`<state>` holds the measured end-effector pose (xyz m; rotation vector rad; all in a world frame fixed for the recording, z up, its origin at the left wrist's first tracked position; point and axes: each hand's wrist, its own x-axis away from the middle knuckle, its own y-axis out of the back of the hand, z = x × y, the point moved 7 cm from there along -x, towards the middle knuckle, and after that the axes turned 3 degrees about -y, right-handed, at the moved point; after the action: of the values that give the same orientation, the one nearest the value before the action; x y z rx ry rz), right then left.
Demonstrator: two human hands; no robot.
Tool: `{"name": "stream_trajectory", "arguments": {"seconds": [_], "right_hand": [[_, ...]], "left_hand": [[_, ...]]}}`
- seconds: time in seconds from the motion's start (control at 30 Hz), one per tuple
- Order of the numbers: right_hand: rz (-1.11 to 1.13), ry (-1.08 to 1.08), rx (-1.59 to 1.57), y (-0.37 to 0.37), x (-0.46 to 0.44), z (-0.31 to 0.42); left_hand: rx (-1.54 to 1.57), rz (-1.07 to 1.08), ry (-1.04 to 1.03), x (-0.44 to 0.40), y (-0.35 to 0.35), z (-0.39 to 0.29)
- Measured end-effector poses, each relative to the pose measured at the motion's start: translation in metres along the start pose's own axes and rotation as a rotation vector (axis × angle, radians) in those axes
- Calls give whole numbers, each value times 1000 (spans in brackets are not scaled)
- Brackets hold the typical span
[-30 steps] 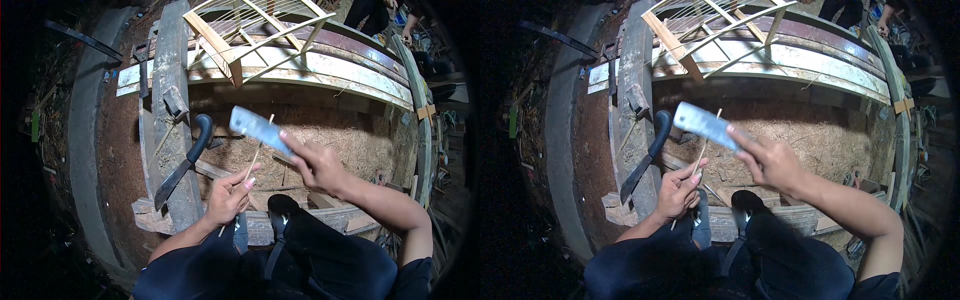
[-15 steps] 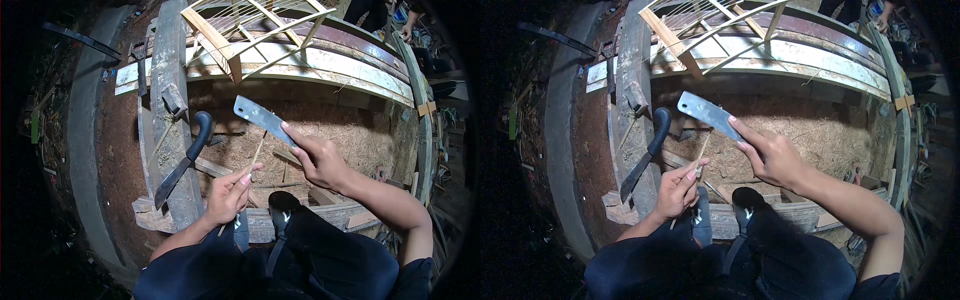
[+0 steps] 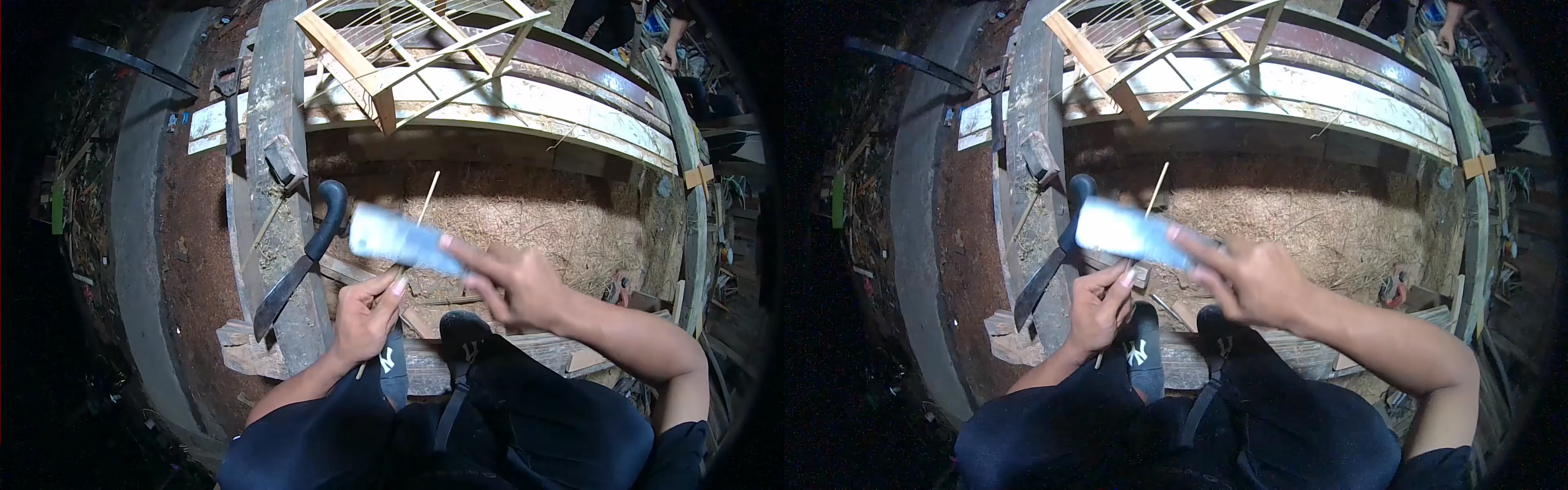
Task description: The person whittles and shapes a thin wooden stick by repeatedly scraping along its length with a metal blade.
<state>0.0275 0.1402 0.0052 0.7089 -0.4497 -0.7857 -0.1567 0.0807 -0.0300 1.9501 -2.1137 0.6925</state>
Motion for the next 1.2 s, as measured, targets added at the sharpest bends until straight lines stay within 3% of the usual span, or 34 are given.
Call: {"name": "stream_trajectory", "arguments": {"seconds": [0.03, 0.1, 0.17, 0.23, 0.3, 0.37, 0.43, 0.5, 0.57, 0.7, 0.83, 0.97, 1.03, 1.1, 1.2], "right_hand": [[-98, -42, -104, 7, -7, -7], [-79, -59, 76, 16, -4, -2], [86, 45, 86, 5, 4, 21], [73, 40, 78, 3, 2, 9], [-161, -59, 1, 16, -8, -26], [-103, -74, 44, 20, -3, -13], [94, 37, 118, 4, 6, 18], [78, 33, 89, -1, 2, 0], [-68, -41, 118, 13, -6, -18], [97, 77, 155, 1, 4, 23], [-104, -58, 40, 15, -13, -25], [103, 84, 91, 1, 4, 28], [109, 49, -3, -7, -3, 1], [-51, -70, -5, 4, -12, -28], [48, -11, 23, 7, -4, 13]], "left_hand": [[20, -46, 18, -1, -1, -4], [40, -46, 4, -2, 4, 4], [-23, 14, -71, 2, 9, 8], [-42, 38, -91, 3, 7, 4], [163, -50, 21, 1, 1, 1], [125, -45, 16, 1, 7, 8], [-56, 59, -42, 5, 10, 8], [-86, 62, -36, 2, 7, 2], [84, 2, 9, 0, -2, 2], [68, 83, -38, 4, 3, 8], [76, 79, 27, 2, -2, 12], [-18, 104, 9, 6, 6, 14], [104, 92, 13, 3, 1, 7], [121, 93, 33, 3, 0, 12], [1, 114, 33, 6, 2, 11]]}}
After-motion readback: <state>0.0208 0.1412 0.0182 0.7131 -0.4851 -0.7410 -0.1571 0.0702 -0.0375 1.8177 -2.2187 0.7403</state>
